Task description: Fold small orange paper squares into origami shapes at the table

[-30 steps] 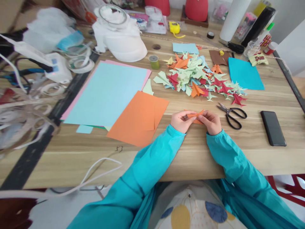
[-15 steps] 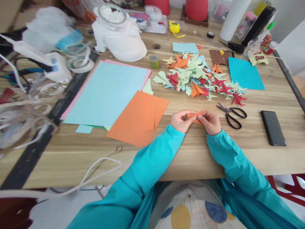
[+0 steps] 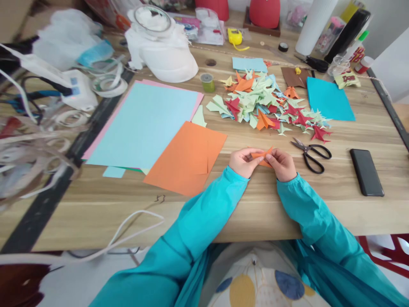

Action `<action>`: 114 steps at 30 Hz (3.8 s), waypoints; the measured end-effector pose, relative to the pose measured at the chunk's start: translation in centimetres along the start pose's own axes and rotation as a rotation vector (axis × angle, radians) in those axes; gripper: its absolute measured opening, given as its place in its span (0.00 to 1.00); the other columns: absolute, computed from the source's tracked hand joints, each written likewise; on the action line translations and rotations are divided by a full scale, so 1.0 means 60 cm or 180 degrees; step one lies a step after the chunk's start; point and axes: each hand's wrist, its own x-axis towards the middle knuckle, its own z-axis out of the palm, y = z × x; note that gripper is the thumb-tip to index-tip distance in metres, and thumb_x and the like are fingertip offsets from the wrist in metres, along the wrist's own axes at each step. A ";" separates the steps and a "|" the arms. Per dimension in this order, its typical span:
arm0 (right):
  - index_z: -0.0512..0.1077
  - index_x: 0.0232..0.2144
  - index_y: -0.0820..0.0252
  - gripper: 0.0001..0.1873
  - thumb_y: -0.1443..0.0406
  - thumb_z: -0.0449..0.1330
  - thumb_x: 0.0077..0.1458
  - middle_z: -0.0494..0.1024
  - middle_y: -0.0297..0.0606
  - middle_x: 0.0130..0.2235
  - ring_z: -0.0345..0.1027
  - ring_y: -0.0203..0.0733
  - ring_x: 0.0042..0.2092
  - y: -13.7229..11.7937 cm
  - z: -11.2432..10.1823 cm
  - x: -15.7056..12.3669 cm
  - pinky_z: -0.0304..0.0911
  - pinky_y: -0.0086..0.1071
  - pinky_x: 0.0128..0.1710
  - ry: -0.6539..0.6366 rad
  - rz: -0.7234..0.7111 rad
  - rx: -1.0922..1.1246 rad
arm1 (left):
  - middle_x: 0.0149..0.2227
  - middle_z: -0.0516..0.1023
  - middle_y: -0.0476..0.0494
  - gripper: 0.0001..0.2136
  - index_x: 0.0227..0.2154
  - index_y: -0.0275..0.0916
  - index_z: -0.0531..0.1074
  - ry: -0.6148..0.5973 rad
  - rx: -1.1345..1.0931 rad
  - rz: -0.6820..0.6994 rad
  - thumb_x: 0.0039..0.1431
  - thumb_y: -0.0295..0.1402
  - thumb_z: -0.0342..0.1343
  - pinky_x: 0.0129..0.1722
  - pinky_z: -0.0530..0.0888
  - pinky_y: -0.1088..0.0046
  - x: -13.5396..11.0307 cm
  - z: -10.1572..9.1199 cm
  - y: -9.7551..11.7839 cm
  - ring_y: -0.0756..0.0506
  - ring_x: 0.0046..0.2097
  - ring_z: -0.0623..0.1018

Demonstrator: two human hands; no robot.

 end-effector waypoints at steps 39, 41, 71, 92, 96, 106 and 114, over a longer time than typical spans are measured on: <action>0.68 0.21 0.61 0.17 0.53 0.63 0.39 0.70 0.32 0.21 0.60 0.32 0.23 -0.007 0.001 0.001 0.58 0.29 0.25 0.0008 0.0179 0.0171 | 0.20 0.73 0.47 0.12 0.27 0.36 0.77 0.0082 -0.0165 -0.0187 0.34 0.34 0.64 0.19 0.61 0.78 0.008 0.001 -0.018 0.54 0.20 0.64; 0.68 0.22 0.61 0.17 0.53 0.63 0.40 0.70 0.32 0.21 0.60 0.31 0.23 -0.007 0.001 0.000 0.58 0.29 0.25 -0.0028 0.0169 0.0186 | 0.19 0.73 0.48 0.12 0.26 0.35 0.77 0.0085 -0.0221 -0.0214 0.34 0.34 0.64 0.19 0.62 0.78 0.008 0.001 -0.019 0.55 0.20 0.64; 0.70 0.22 0.61 0.16 0.54 0.63 0.42 0.71 0.34 0.23 0.61 0.31 0.22 0.009 -0.007 0.002 0.57 0.27 0.22 -0.0450 0.0472 0.0768 | 0.18 0.73 0.50 0.17 0.26 0.35 0.75 -0.0416 -0.1457 -0.0756 0.28 0.35 0.68 0.24 0.71 0.76 0.011 -0.002 -0.024 0.52 0.21 0.72; 0.71 0.22 0.61 0.11 0.59 0.64 0.42 0.73 0.32 0.22 0.62 0.30 0.22 0.012 -0.009 0.001 0.57 0.26 0.22 -0.0386 0.0536 0.1062 | 0.23 0.76 0.48 0.15 0.28 0.35 0.76 -0.0280 -0.1023 -0.0344 0.34 0.34 0.66 0.26 0.71 0.77 0.013 -0.004 -0.029 0.53 0.24 0.73; 0.69 0.21 0.60 0.11 0.59 0.65 0.41 0.71 0.30 0.21 0.60 0.29 0.20 0.012 -0.003 0.002 0.55 0.25 0.19 0.0024 0.0414 0.1156 | 0.33 0.78 0.44 0.20 0.39 0.37 0.73 -0.0362 -0.1247 -0.0023 0.40 0.36 0.64 0.35 0.74 0.72 0.010 0.003 -0.030 0.48 0.34 0.76; 0.69 0.21 0.60 0.10 0.64 0.67 0.36 0.74 0.31 0.22 0.63 0.30 0.21 0.000 0.004 0.003 0.58 0.24 0.18 0.0210 0.0497 0.1601 | 0.37 0.76 0.43 0.28 0.50 0.41 0.65 -0.0243 -0.1347 0.0249 0.42 0.33 0.62 0.35 0.74 0.73 0.016 0.003 -0.042 0.48 0.36 0.77; 0.72 0.30 0.62 0.17 0.57 0.65 0.38 0.75 0.34 0.22 0.69 0.36 0.24 -0.009 0.000 0.005 0.62 0.27 0.19 0.0121 0.0808 0.1627 | 0.32 0.78 0.44 0.23 0.44 0.36 0.71 -0.0164 -0.1047 0.0111 0.40 0.31 0.63 0.26 0.73 0.76 0.014 -0.002 -0.028 0.51 0.28 0.75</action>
